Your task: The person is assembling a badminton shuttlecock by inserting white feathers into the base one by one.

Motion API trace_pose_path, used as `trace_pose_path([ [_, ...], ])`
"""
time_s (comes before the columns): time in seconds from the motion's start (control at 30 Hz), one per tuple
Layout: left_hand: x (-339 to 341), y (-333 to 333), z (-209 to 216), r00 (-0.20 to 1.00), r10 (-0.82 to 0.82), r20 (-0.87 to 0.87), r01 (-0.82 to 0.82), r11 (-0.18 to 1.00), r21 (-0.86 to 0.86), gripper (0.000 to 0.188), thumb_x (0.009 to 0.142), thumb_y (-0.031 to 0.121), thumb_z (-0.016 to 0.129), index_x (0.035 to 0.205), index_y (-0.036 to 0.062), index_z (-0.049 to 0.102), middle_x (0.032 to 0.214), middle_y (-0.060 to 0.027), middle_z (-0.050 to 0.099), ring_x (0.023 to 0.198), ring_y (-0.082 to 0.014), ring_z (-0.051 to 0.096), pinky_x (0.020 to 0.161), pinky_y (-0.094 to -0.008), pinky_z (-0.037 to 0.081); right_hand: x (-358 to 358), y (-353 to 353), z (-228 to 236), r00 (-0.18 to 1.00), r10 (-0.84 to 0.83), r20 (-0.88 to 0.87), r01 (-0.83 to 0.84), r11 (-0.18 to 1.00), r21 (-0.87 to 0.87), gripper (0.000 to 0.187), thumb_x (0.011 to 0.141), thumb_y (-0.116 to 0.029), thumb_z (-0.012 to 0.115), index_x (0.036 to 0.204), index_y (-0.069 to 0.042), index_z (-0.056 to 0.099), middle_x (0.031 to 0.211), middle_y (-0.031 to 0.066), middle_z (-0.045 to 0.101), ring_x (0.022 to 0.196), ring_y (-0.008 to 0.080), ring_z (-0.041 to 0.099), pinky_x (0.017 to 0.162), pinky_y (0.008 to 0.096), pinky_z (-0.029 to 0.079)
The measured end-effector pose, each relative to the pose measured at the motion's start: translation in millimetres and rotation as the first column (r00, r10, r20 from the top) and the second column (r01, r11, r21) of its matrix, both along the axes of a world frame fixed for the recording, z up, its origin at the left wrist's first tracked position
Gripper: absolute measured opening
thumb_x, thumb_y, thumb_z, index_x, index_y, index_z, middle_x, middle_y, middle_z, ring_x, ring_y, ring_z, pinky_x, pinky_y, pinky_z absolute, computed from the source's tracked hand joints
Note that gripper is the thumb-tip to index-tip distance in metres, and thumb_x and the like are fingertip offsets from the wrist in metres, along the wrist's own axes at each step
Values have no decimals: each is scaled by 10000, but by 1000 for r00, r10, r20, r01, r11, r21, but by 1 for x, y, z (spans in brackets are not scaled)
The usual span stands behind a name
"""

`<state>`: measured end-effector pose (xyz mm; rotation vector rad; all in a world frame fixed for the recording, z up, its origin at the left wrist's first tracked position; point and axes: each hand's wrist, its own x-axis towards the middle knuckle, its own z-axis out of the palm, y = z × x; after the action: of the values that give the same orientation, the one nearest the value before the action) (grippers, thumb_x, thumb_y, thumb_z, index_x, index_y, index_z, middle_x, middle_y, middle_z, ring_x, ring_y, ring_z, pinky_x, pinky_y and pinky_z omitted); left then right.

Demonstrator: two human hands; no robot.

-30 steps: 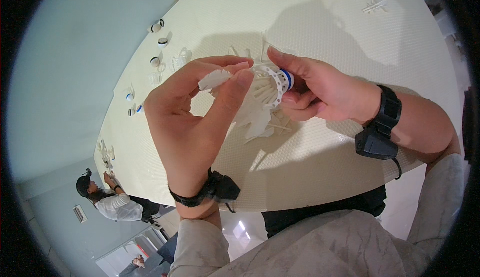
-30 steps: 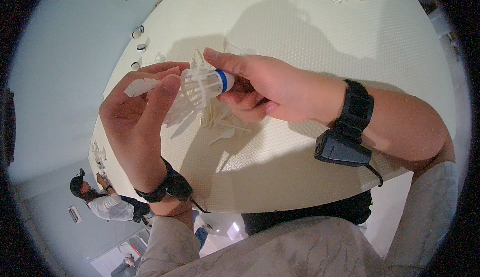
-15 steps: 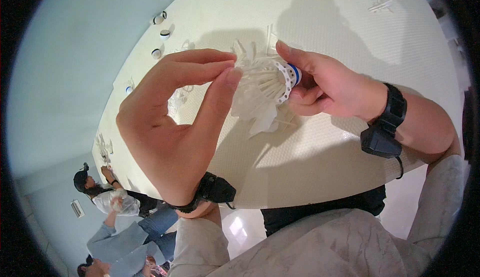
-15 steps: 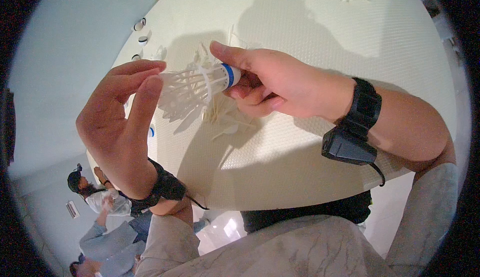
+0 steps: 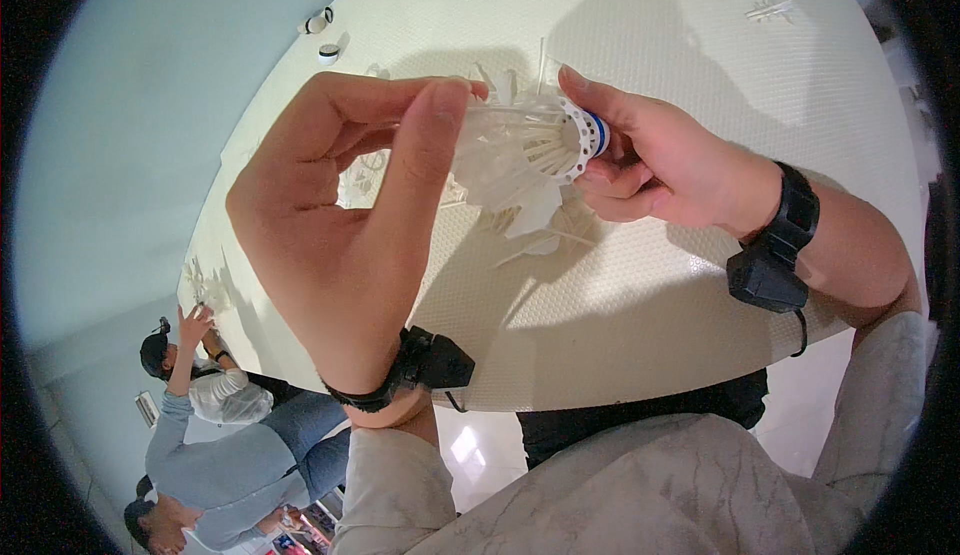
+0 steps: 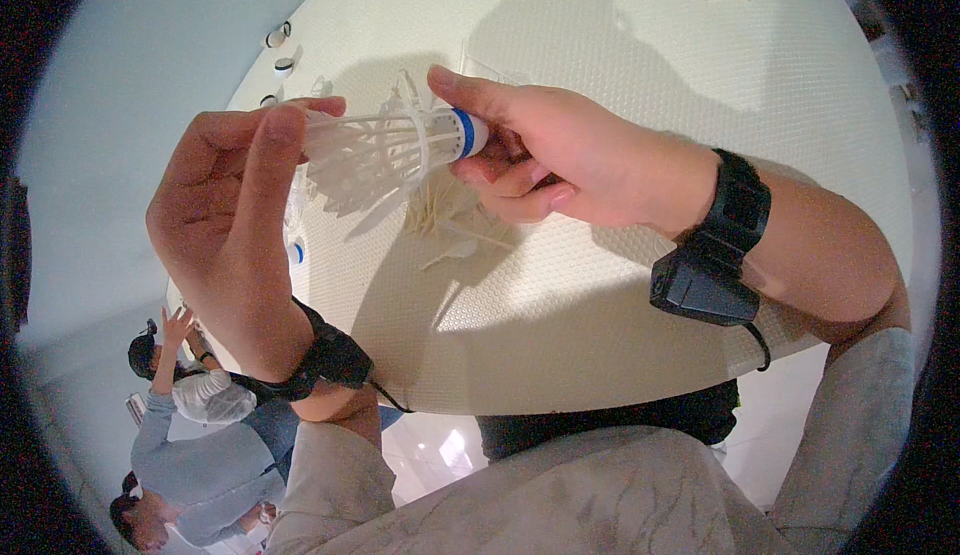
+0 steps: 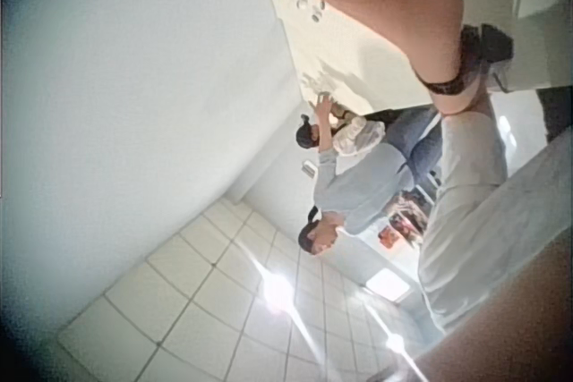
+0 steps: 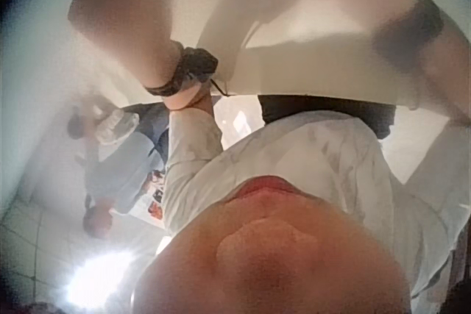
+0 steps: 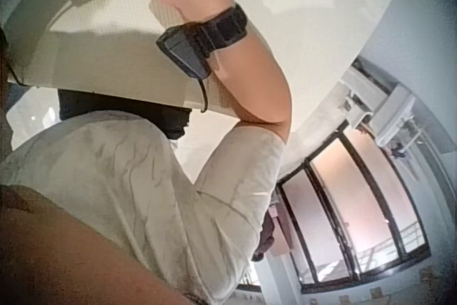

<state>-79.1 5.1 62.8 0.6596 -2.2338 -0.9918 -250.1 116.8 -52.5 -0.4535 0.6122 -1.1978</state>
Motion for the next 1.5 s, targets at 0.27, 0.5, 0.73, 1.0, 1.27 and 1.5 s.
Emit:
trace_pose_path([
  [0.27,1,-1,0,993,-21,117,22,1000,-9,119,973,77,732,952,-37,709,922,-151,785,834,-127,724,765,-219,546,1,-1,-2,1000,19,17,-19,1000,15,660,1046,-629,494,721,-56,539,524,-73,277,403,49,237,374,220,177],
  [0.5,2,-3,0,996,-19,91,21,1000,-16,128,986,93,728,944,-23,696,903,-118,776,812,-90,695,734,-197,515,1,0,1,999,-15,-46,13,999,-34,655,1035,-630,522,719,-56,541,531,-76,280,407,47,239,376,214,178],
  [0.73,-2,-2,-5,996,-46,72,44,999,22,145,984,104,737,917,-12,680,888,-115,776,808,-90,695,732,-196,514,0,-2,-3,999,37,-23,-37,999,-7,654,1056,-628,469,731,-67,552,513,-80,264,396,48,237,377,221,178],
  [1.0,-1,-3,-2,995,-51,89,42,994,98,165,989,114,728,906,-18,674,883,-137,779,807,-108,708,733,-210,527,-2,-2,2,995,77,-55,-79,997,-23,672,1128,-576,225,638,-152,399,487,-83,230,396,72,201,389,239,201],
  [1.27,-2,-2,-3,995,-48,87,42,997,72,154,963,96,736,883,-26,688,876,-154,786,802,-126,735,737,-228,551,-3,-2,5,992,110,-59,-110,994,8,652,1124,-583,234,695,-138,442,521,-87,228,428,69,187,402,248,177],
  [1.5,1,0,2,990,-43,133,42,999,10,161,952,95,745,847,-20,702,842,-119,786,774,-97,718,714,-220,535,-2,-2,3,996,88,-20,-87,996,19,648,1113,-611,244,741,-129,467,533,-88,238,429,64,186,405,249,168],
])
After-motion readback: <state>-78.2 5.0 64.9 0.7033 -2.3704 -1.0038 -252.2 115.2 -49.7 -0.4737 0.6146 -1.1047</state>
